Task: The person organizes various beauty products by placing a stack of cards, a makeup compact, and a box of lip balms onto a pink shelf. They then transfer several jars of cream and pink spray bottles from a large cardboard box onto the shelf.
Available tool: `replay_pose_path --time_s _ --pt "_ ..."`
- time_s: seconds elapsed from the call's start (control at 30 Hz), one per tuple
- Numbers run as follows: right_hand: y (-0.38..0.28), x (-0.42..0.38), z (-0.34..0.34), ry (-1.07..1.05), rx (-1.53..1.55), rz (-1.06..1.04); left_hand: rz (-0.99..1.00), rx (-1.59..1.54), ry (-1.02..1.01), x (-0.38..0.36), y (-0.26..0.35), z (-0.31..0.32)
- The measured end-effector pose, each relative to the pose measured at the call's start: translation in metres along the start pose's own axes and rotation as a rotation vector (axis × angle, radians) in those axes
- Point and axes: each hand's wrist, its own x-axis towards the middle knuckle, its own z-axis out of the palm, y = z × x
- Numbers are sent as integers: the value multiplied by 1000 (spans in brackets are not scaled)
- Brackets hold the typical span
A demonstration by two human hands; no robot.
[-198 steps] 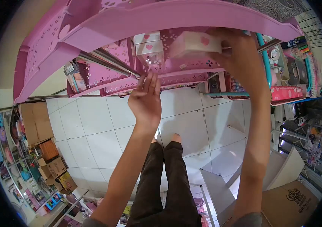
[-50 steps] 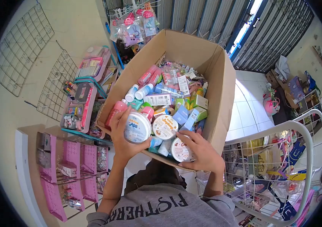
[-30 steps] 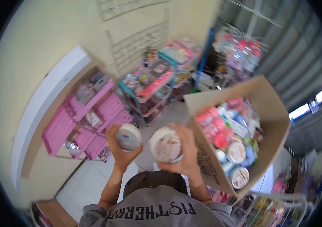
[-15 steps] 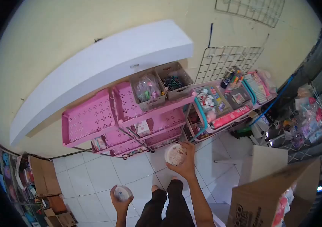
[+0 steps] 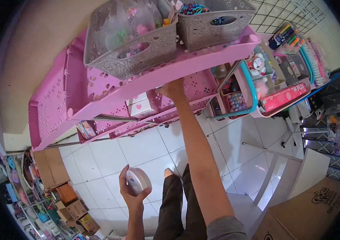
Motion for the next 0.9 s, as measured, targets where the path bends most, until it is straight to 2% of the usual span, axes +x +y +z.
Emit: replay_pose_path --time_s 0.07,0.13,0.2,0.53,0.57,0.63,0.67,0.73,0.77,0.9 --pt "-19 0 -7 41 -3 23 101 36 -39 7 3 11" --pt "-23 2 -4 114 -48 -80 115 -23 -80 11 7 17" --pt "-23 3 -4 107 -37 -98 156 70 -74 16 -1 16" --pt "-17 -8 -36 109 27 -238 86 24 -28 25 -8 41" --pt "-19 -15 -43 107 22 -235 144 75 -30 27 -7 46" --pt "-41 -46 -72 263 488 -11 200 152 -54 33 -2 54" --pt "-54 -69 -92 112 592 81 196 150 -52 36 0 58" --pt "-76 -116 -117 -138 838 292 378 268 -32 42 2 68" --pt "-83 -133 -123 -237 981 410 394 245 -41 44 4 72" --pt "-93 -157 -133 -376 953 534 486 277 -34 48 -2 87"
